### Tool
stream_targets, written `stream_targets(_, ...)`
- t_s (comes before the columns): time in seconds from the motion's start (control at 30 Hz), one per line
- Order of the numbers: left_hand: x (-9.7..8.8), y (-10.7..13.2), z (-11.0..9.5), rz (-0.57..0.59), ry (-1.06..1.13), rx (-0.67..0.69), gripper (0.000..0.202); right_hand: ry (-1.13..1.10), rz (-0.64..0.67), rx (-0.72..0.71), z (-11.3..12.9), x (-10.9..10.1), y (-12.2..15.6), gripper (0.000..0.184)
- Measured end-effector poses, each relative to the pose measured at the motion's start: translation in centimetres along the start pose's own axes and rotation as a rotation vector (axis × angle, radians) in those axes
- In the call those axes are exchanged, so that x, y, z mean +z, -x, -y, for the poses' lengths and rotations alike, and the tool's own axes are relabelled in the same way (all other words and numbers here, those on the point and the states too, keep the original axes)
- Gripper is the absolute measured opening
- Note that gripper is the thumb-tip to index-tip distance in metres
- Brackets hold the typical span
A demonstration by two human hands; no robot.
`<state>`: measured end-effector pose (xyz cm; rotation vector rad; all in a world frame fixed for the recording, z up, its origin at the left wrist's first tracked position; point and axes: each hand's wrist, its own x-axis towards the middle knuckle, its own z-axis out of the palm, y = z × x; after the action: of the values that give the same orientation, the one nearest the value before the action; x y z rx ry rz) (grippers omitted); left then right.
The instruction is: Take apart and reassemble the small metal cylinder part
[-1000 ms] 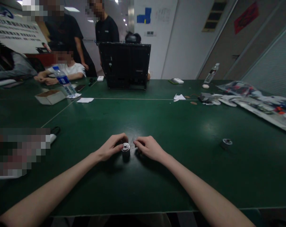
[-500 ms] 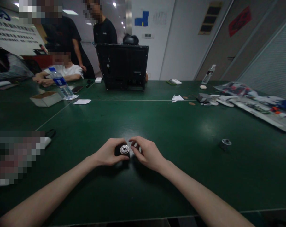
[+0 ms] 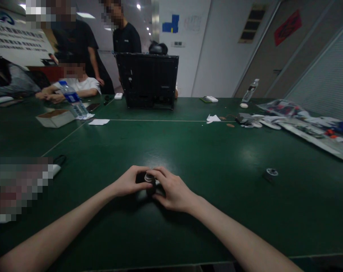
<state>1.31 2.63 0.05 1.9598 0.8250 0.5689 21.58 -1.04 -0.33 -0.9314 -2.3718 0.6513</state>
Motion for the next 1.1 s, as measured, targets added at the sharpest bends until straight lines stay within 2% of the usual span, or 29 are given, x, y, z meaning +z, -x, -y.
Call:
stream_targets(0.17, 0.3, -0.3, 0.2, 0.087, 0.308, -0.076, 0.031, -0.080, -0.070, 0.042, -0.1, 0.2, 0.1, 0.071)
stream_targets(0.3, 0.9, -0.3, 0.3, 0.081, 0.566, -0.202, 0.032, -0.134, -0.103, 0.046, -0.1, 0.0, 0.1, 0.073)
stream_targets(0.47, 1.4, -0.3, 0.0, 0.138, 0.950, -0.341, 0.033, -0.207, -0.121, 0.073, -0.3, -0.1, 0.0, 0.066)
stream_targets(0.63, 1.3, -0.3, -0.3, 0.133, 1.066, -0.478, 0.027, -0.287, -0.112, 0.151, -0.9, 0.2, -0.1, 0.056)
stream_targets(0.77, 1.5, -0.2, -0.7, 0.092, 1.131, -0.534, 0.024, -0.340, -0.132, 0.222, -1.2, 0.5, -0.1, 0.053)
stream_targets(0.97, 1.6, -0.3, -0.4, 0.137, 1.095, -0.498, 0.033, -0.332, -0.164, 0.213, -0.8, 0.1, 0.0, 0.059)
stream_targets(1.1, 1.6, -0.4, -0.1, 0.066, 1.056, -0.456, 0.035, -0.265, -0.178, 0.191, -0.6, -0.2, 0.0, 0.059)
